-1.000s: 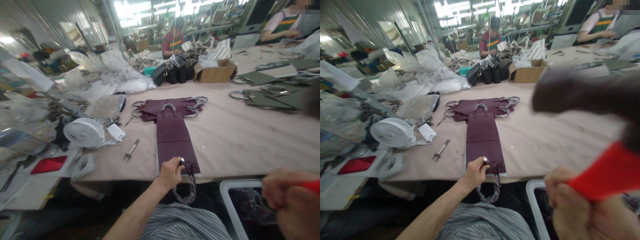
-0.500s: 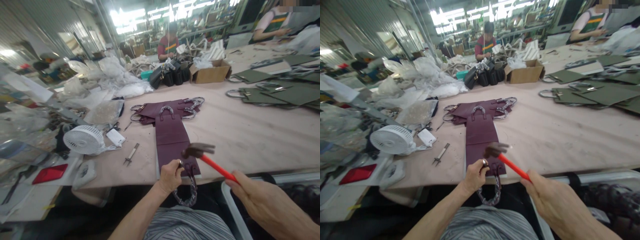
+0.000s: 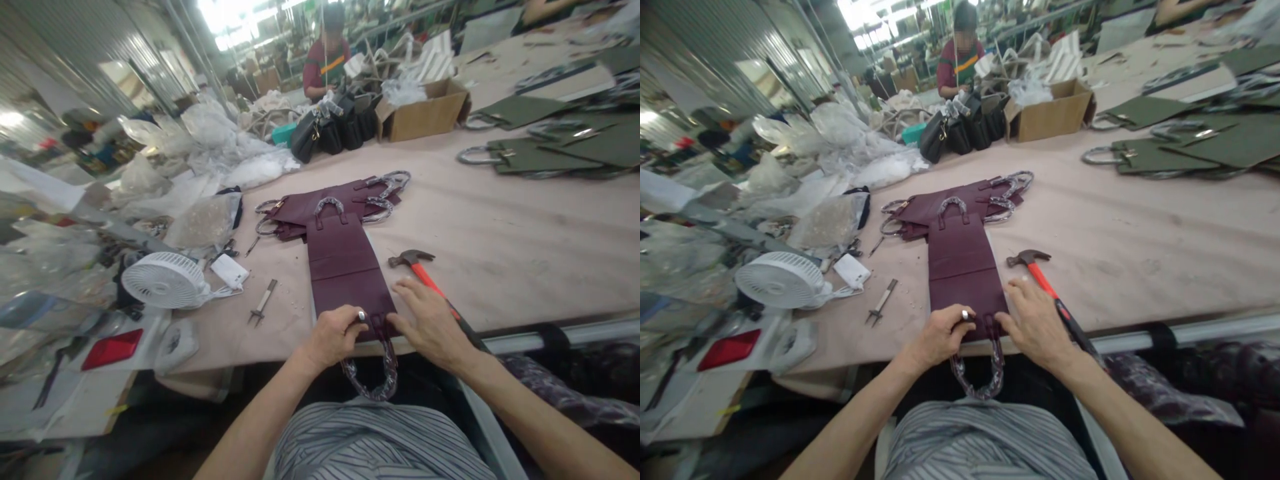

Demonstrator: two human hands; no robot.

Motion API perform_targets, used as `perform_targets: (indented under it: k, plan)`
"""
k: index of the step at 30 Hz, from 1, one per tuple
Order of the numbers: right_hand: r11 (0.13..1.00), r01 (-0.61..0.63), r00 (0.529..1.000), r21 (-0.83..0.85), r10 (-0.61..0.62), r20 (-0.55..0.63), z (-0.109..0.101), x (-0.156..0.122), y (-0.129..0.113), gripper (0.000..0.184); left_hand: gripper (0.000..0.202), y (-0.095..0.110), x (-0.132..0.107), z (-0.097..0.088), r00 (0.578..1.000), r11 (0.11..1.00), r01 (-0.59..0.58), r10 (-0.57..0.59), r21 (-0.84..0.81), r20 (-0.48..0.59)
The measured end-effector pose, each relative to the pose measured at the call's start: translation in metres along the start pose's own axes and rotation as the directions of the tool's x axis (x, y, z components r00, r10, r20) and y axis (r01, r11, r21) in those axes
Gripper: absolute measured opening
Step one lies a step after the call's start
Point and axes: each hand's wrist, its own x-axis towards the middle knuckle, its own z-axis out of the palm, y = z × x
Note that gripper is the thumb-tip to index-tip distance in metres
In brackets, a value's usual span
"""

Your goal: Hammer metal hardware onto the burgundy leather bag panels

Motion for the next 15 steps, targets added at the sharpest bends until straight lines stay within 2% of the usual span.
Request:
perform_targets:
  k: [1, 3, 4, 5, 6, 7, 8, 9, 10, 12, 13, 15]
  plan:
    - [0.997, 0.066, 0.998, 0.042, -0.067, 0.017, 0.009, -0.001, -0.011, 0.048, 0.011, 0.001, -0.001, 0.003, 1.0, 1.0, -0.007, 0.007, 0.011, -0.001]
    - [0.992, 0.096, 0.994, 0.076, -0.1, 0.054, 0.024, -0.005, -0.028, 0.045, 0.011, 0.002, -0.003, 0.01, 1.0, 1.0, 0.01, -0.011, -0.024, -0.026]
    - [0.994, 0.083, 0.994, 0.067, -0.087, 0.063, 0.03, -0.006, -0.033, 0.044, 0.012, 0.002, -0.004, 0.014, 0.995, 0.994, 0.061, -0.068, -0.094, -0.073]
    - [0.997, 0.065, 0.996, 0.05, -0.068, 0.062, 0.034, -0.008, -0.037, 0.044, 0.014, 0.001, -0.004, 0.016, 0.972, 0.968, 0.14, -0.175, -0.21, -0.156]
    - [0.998, 0.05, 0.997, 0.033, -0.052, 0.064, 0.036, -0.009, -0.039, 0.044, 0.018, 0.001, -0.005, 0.018, 0.913, 0.905, 0.219, -0.322, -0.364, -0.251]
    - [0.999, 0.043, 0.996, 0.021, -0.044, 0.071, 0.036, -0.01, -0.04, 0.044, 0.023, -0.001, -0.005, 0.017, 0.817, 0.807, 0.267, -0.479, -0.526, -0.32]
    - [0.999, 0.042, 0.996, 0.013, -0.043, 0.081, 0.035, -0.01, -0.041, 0.044, 0.028, -0.003, -0.005, 0.014, 0.717, 0.698, 0.278, -0.608, -0.66, -0.341]
    - [0.999, 0.043, 0.995, 0.01, -0.044, 0.091, 0.034, -0.01, -0.04, 0.044, 0.032, -0.006, -0.005, 0.009, 0.648, 0.608, 0.268, -0.688, -0.747, -0.327]
    - [0.999, 0.043, 0.994, 0.01, -0.044, 0.097, 0.032, -0.01, -0.04, 0.044, 0.035, -0.009, -0.005, 0.002, 0.621, 0.556, 0.263, -0.723, -0.789, -0.302]
    - [0.999, 0.039, 0.994, 0.015, -0.04, 0.098, 0.031, -0.009, -0.039, 0.044, 0.038, -0.018, -0.007, -0.016, 0.648, 0.557, 0.301, -0.715, -0.774, -0.262]
    - [0.999, 0.034, 0.995, 0.019, -0.036, 0.093, 0.032, -0.009, -0.038, 0.044, 0.038, -0.024, -0.008, -0.025, 0.658, 0.591, 0.342, -0.706, -0.731, -0.264]
    - [0.999, 0.029, 0.996, 0.032, -0.032, 0.082, 0.034, -0.009, -0.037, 0.045, 0.033, -0.037, -0.01, -0.044, 0.647, 0.683, 0.463, -0.696, -0.565, -0.311]
